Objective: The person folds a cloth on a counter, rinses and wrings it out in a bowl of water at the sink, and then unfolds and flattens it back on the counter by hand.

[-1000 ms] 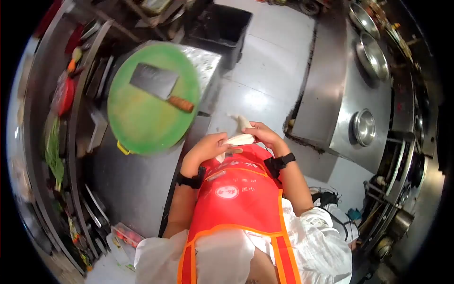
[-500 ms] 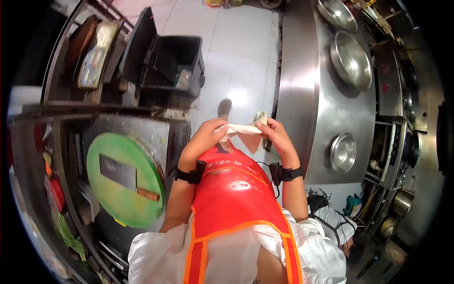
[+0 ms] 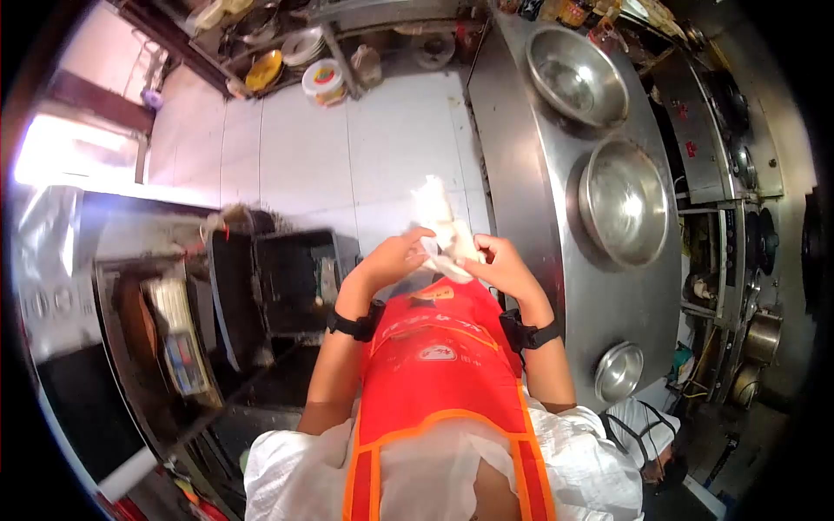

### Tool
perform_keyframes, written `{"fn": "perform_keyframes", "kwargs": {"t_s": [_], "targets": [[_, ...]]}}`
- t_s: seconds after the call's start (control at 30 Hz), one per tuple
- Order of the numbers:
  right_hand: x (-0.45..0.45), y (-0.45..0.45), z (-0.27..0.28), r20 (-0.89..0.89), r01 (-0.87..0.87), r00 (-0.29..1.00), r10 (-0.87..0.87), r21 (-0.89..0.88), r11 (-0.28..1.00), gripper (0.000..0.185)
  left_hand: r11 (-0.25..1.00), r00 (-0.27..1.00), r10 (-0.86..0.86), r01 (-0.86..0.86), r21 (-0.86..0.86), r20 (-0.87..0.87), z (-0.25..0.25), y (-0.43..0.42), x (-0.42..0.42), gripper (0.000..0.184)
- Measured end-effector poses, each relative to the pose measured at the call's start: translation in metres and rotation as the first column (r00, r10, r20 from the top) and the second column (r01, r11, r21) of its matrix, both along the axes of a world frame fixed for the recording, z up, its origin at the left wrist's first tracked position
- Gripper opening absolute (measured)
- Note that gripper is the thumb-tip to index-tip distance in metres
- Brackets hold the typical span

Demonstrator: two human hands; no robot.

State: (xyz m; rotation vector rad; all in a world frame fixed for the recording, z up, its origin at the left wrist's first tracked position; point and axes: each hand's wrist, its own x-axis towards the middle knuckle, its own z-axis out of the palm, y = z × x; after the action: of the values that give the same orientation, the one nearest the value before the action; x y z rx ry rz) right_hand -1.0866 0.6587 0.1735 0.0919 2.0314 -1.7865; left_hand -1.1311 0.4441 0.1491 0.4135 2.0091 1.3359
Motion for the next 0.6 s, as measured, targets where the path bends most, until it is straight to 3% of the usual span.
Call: {"fn": "perform_keyframes", "kwargs": {"t_s": [0.03, 0.17, 0.23, 0.27, 0.3, 0.37, 0.4, 0.43, 0.5, 0.53, 0.6], "targets": [[-0.026, 0.004, 0.005, -0.014, 0.011, 1.0, -0.011, -0.001, 1.0, 0.012, 1.0, 0.997, 0.025, -0.024, -0.01, 0.071, 0.0, 0.007, -0.026, 0.036], [-0.142, 0.017, 0.013, -0.203, -0.152, 0.97, 0.135, -0.071, 0.986, 0.019, 1.0, 0.999, 0.026, -0.027, 0.009, 0.03, -0.004, 0.036, -0.127, 0.041], [-0.201, 0.021, 0.023, -0.138, -0.211, 0.974, 0.177, -0.285, 0.935, 0.019, 0.971, 0.988, 0.135, -0.117, 0.209, -0.073, -0.004, 0.048, -0.173, 0.038], [-0.229, 0.022, 0.036, -0.02, -0.211, 0.976, 0.217, -0.337, 0.918, 0.018, 0.996, 0.986, 0.012, 0.002, 0.088, -0.167, 0.019, 0.046, -0.197, 0.032], [-0.264, 0.024, 0.037, -0.039, -0.225, 0.974, 0.225, -0.324, 0.919, 0.018, 0.995, 0.982, 0.022, -0.003, 0.096, -0.188, 0.02, 0.044, -0.226, 0.032], [-0.318, 0.027, 0.032, -0.325, -0.275, 0.914, 0.241, -0.062, 0.96, 0.021, 0.998, 0.998, 0.057, -0.058, 0.01, 0.023, 0.018, 0.044, -0.267, 0.034], [-0.347, 0.029, 0.038, -0.145, -0.269, 0.958, 0.248, -0.151, 0.951, 0.024, 0.997, 0.996, 0.078, -0.078, -0.014, -0.039, 0.025, 0.044, -0.29, 0.033], [-0.369, 0.026, 0.035, -0.136, -0.278, 0.956, 0.259, -0.146, 0.949, 0.024, 0.996, 0.996, 0.088, -0.089, -0.008, -0.031, 0.025, 0.043, -0.309, 0.033], [-0.421, 0.019, 0.022, -0.308, -0.161, 0.942, 0.131, -0.075, 0.984, 0.029, 0.913, 0.948, 0.304, -0.319, 0.253, 0.096, 0.027, 0.037, -0.35, 0.032], [-0.442, 0.017, 0.02, -0.244, -0.198, 0.953, 0.179, -0.058, 0.978, 0.038, 0.868, 0.921, 0.353, -0.388, 0.31, 0.165, 0.03, 0.034, -0.37, 0.03], [-0.487, 0.007, 0.011, -0.301, -0.293, 0.913, 0.276, -0.013, 0.956, 0.044, 0.849, 0.912, 0.372, -0.41, 0.335, 0.173, 0.033, 0.027, -0.417, 0.03]]}}
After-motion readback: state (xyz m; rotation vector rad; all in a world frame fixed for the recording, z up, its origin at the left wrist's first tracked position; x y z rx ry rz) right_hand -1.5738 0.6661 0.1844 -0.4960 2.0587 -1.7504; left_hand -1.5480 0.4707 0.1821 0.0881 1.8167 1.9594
